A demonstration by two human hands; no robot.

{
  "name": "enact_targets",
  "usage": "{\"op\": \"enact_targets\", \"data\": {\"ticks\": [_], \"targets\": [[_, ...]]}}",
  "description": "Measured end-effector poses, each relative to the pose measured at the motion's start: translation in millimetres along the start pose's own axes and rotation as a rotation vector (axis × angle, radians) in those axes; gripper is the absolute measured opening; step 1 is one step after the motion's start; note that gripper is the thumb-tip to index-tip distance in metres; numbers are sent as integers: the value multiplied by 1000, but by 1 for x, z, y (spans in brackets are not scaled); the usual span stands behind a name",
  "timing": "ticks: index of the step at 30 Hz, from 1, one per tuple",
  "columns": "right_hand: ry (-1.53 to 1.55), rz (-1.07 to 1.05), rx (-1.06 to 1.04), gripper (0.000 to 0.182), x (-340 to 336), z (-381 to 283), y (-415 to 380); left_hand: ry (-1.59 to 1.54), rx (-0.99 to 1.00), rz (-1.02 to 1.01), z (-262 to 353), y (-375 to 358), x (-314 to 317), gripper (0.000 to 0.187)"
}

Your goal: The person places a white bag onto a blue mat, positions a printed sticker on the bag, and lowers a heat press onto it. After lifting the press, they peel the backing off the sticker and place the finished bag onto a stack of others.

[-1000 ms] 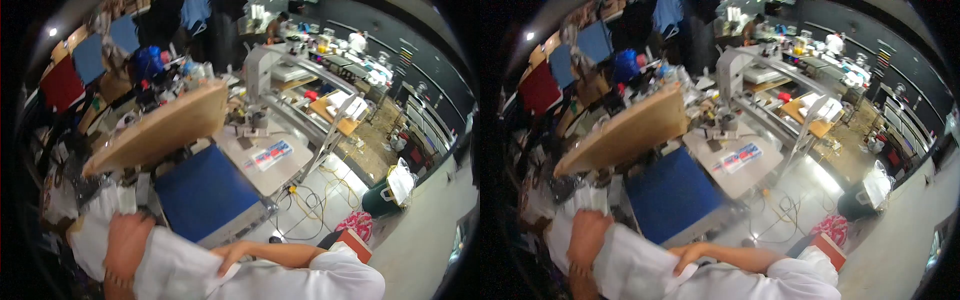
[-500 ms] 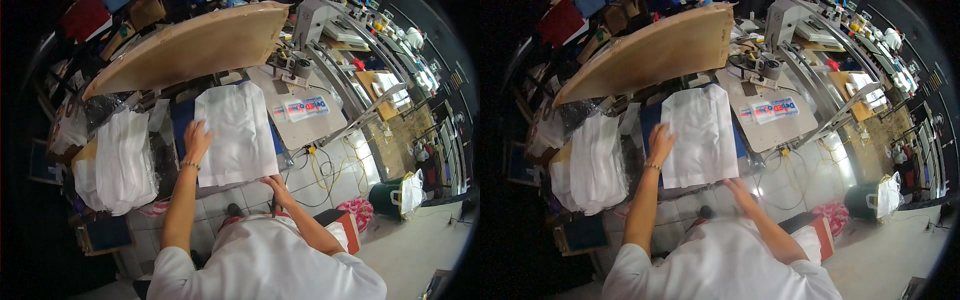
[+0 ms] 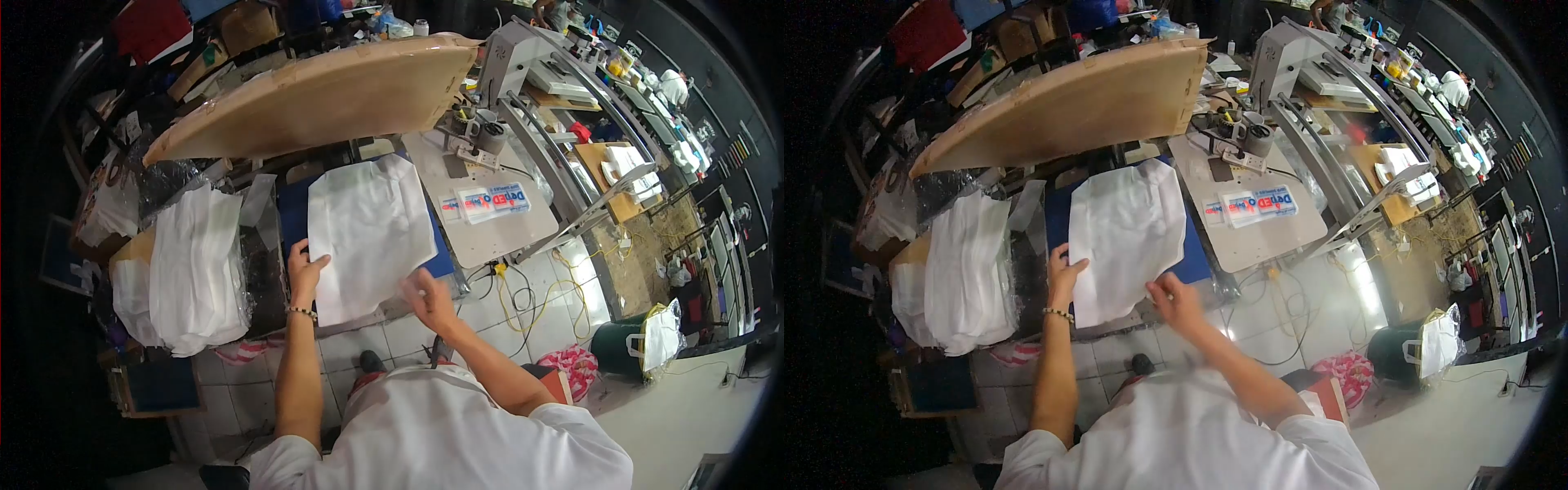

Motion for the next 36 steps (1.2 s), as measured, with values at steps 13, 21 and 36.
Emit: {"op": "enact_targets", "data": {"ticks": [13,21,36], "targets": [[467,-346,963,25,27,106,-146,510,330,160,-10,-39,-19,48],[-132,139,494,32,-78,59,1,530,349,193,-13,-44,-13,44],[-404,0,44,59,21,51,79,700,805,-56,53,-30,65,62]]}}
Point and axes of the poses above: each hand's wrist, its own y-axis towards the middle knuckle, its own x-axis out of the palm, z = x × y, the point moved 4 cm from there along y, towards the middle knuckle, and after that the axes turned 13 degrees about x, right-handed, at the moved point
